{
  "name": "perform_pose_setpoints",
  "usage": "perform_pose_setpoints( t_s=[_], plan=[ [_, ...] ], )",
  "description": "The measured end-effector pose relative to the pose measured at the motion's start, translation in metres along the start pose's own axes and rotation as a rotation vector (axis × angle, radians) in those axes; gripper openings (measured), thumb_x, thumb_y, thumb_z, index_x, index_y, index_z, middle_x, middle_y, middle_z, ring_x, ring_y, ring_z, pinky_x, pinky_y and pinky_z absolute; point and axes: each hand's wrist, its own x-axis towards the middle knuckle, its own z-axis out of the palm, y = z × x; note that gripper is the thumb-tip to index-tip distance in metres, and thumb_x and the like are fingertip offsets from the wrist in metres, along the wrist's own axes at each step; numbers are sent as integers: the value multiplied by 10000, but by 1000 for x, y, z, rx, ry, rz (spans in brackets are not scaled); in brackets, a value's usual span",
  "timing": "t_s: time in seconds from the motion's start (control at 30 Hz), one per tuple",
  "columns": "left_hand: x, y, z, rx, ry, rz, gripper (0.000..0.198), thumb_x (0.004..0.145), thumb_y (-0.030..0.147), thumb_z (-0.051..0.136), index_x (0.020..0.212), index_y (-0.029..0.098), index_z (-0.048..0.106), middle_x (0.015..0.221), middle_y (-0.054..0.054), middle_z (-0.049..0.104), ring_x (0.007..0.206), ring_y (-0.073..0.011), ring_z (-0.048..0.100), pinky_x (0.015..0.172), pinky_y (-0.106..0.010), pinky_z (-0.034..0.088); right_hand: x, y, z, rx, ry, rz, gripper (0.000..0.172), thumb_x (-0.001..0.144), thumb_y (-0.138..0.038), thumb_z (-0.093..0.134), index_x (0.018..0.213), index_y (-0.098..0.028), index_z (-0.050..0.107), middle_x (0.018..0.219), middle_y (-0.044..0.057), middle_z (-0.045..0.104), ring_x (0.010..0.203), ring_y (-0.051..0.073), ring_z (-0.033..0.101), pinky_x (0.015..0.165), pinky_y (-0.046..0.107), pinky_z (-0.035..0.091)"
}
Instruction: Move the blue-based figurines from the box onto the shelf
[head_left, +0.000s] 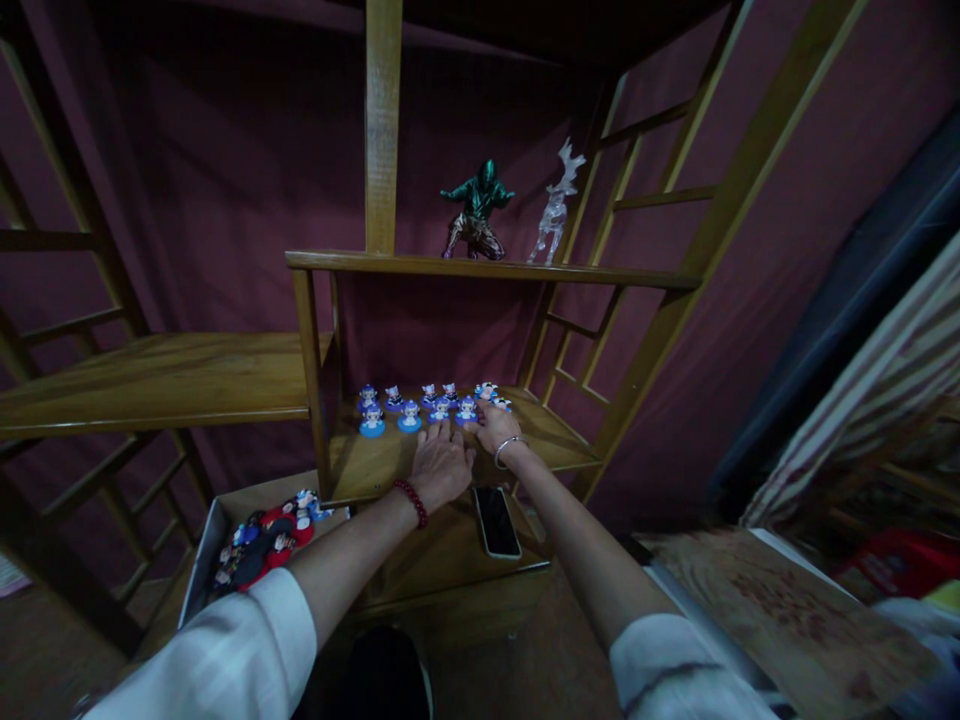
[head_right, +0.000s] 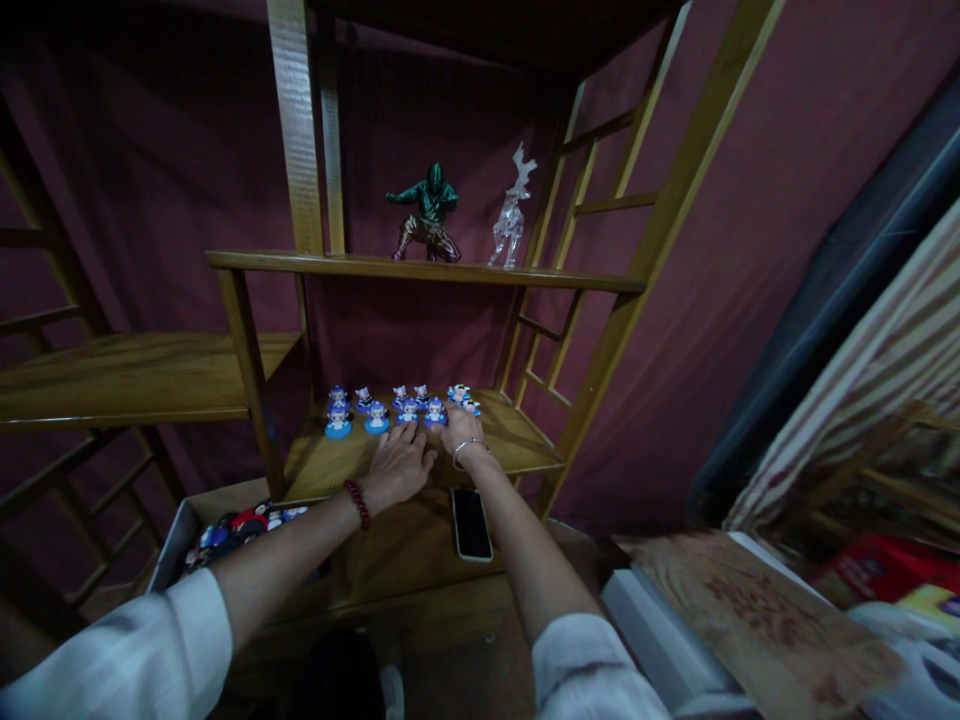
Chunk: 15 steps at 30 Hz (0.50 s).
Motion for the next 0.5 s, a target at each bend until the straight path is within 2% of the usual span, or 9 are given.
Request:
perform_pose_setpoints(
  t_s=[0.2,0.5],
  plan=[
    [-1,2,-4,4,-2,9,386,820,317,322,1031,60,519,1269,-192,377,1193,-283,288,971,-411,217,1,2,7,150,44,-25,455,678,-270,618,1116,-250,496,974,52,632,818,190,595,747,276,444],
    [-2,-2,-6,77,30,38,367,825,339,320,1025,105,519,1228,-136,436,1150,-237,354,950,-386,278,3,3,10,111,16,4,461,704,-232,587,1147,-219,462,988,45,631,852,157,594,750,251,460]
  ],
)
